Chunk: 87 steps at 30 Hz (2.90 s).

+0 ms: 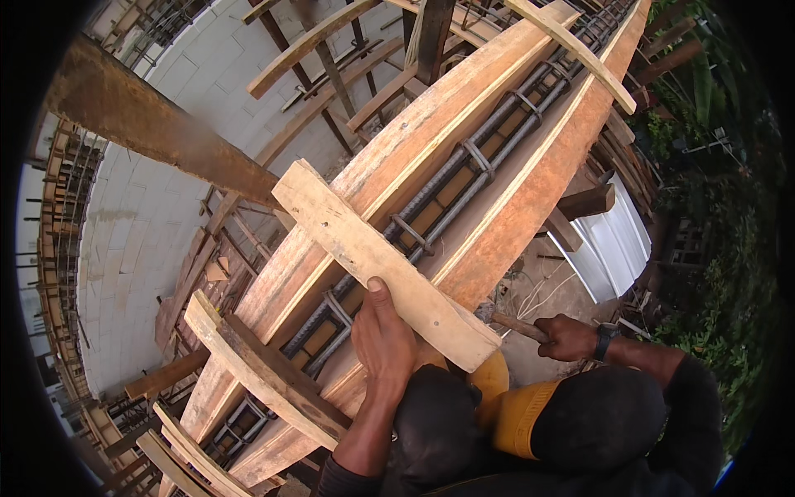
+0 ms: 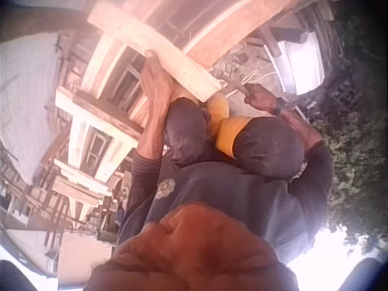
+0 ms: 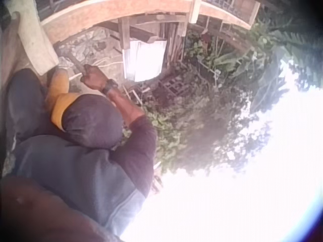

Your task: The person constructs wooden formwork around a rebar-reinforced concrete beam by positioning wooden slats and hammering nails into them.

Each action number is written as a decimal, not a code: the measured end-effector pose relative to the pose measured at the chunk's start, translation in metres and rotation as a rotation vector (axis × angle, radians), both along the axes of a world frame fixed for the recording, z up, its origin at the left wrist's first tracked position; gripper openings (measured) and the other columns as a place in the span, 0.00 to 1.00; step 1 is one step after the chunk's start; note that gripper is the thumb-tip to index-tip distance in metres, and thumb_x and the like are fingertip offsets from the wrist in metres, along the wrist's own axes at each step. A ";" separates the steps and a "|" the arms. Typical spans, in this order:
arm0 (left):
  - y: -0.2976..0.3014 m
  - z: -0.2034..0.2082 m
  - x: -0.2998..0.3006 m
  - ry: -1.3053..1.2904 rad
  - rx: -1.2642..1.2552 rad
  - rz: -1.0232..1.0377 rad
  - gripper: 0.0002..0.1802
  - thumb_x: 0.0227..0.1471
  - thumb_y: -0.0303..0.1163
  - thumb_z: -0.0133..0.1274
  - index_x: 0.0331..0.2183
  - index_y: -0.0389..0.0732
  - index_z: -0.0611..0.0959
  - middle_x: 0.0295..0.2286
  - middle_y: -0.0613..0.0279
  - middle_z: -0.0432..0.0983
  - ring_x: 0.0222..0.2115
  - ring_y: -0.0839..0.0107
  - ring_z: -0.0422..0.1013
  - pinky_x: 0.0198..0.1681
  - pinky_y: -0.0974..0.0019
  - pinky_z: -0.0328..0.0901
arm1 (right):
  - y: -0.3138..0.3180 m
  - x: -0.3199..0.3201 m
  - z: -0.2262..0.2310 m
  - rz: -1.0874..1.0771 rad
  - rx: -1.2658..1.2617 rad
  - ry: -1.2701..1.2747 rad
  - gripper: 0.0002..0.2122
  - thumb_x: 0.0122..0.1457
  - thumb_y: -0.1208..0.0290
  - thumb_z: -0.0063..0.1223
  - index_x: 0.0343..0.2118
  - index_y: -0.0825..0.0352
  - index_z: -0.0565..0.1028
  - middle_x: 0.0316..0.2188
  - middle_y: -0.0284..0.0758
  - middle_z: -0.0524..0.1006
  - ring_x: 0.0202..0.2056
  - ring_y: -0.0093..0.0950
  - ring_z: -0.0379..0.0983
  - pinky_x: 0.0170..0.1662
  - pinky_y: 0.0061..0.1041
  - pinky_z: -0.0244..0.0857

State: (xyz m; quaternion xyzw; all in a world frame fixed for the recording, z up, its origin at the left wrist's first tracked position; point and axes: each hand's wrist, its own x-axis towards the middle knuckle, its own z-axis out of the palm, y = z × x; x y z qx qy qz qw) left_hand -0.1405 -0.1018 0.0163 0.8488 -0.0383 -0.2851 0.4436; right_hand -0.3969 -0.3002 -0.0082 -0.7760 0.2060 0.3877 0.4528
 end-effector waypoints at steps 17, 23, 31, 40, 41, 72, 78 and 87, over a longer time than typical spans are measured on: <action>-0.002 0.004 0.000 0.034 -0.060 0.026 0.44 0.66 0.58 0.23 0.40 0.26 0.80 0.29 0.40 0.79 0.34 0.44 0.75 0.43 0.51 0.64 | 0.002 0.006 0.024 0.037 0.045 -0.039 0.15 0.52 0.67 0.56 0.37 0.73 0.72 0.21 0.50 0.75 0.26 0.47 0.76 0.31 0.41 0.67; -0.002 -0.004 -0.003 0.059 -0.156 0.049 0.45 0.66 0.59 0.22 0.37 0.26 0.81 0.28 0.41 0.79 0.32 0.45 0.74 0.41 0.51 0.64 | -0.001 0.003 0.024 -0.026 0.029 -0.052 0.15 0.52 0.67 0.56 0.38 0.73 0.72 0.20 0.51 0.75 0.25 0.49 0.75 0.31 0.41 0.68; 0.003 -0.001 -0.005 0.094 -0.378 0.169 0.36 0.65 0.57 0.35 0.42 0.30 0.79 0.30 0.46 0.81 0.29 0.59 0.76 0.36 0.60 0.67 | -0.022 0.014 0.040 0.010 -0.098 -0.051 0.13 0.50 0.68 0.57 0.33 0.72 0.71 0.19 0.51 0.73 0.25 0.51 0.74 0.30 0.42 0.67; -0.001 -0.001 -0.004 0.276 -0.655 0.183 0.32 0.56 0.50 0.58 0.49 0.32 0.73 0.37 0.53 0.82 0.33 0.71 0.78 0.34 0.67 0.70 | -0.032 -0.012 0.076 -0.557 -0.297 -0.561 0.15 0.56 0.63 0.55 0.36 0.74 0.74 0.23 0.39 0.75 0.20 0.32 0.67 0.26 0.30 0.61; -0.006 0.003 -0.003 0.316 -0.714 0.200 0.32 0.55 0.50 0.60 0.49 0.32 0.73 0.37 0.53 0.82 0.33 0.70 0.78 0.35 0.67 0.71 | -0.042 0.021 0.095 -0.586 -0.212 -0.554 0.17 0.58 0.61 0.54 0.39 0.74 0.74 0.25 0.38 0.76 0.20 0.29 0.66 0.26 0.28 0.60; 0.021 0.017 -0.009 0.335 -1.008 0.161 0.35 0.54 0.53 0.60 0.49 0.33 0.72 0.40 0.48 0.79 0.36 0.58 0.78 0.41 0.60 0.71 | -0.078 0.437 0.093 0.467 -0.841 -0.426 0.23 0.55 0.50 0.60 0.38 0.70 0.80 0.25 0.44 0.80 0.29 0.40 0.78 0.38 0.38 0.69; 0.030 0.024 0.002 0.744 -1.503 0.272 0.34 0.60 0.63 0.43 0.46 0.39 0.71 0.28 0.61 0.70 0.22 0.69 0.69 0.27 0.67 0.66 | -0.041 0.347 0.108 -0.201 -0.367 -0.522 0.21 0.60 0.54 0.58 0.44 0.70 0.74 0.22 0.30 0.73 0.22 0.18 0.68 0.22 0.21 0.61; 0.028 0.047 0.000 0.996 -1.358 0.454 0.39 0.56 0.66 0.44 0.52 0.41 0.68 0.35 0.56 0.68 0.23 0.67 0.66 0.27 0.64 0.64 | 0.005 0.250 0.131 -0.438 -0.034 -0.648 0.22 0.59 0.64 0.62 0.51 0.66 0.65 0.27 0.29 0.73 0.22 0.15 0.70 0.21 0.15 0.63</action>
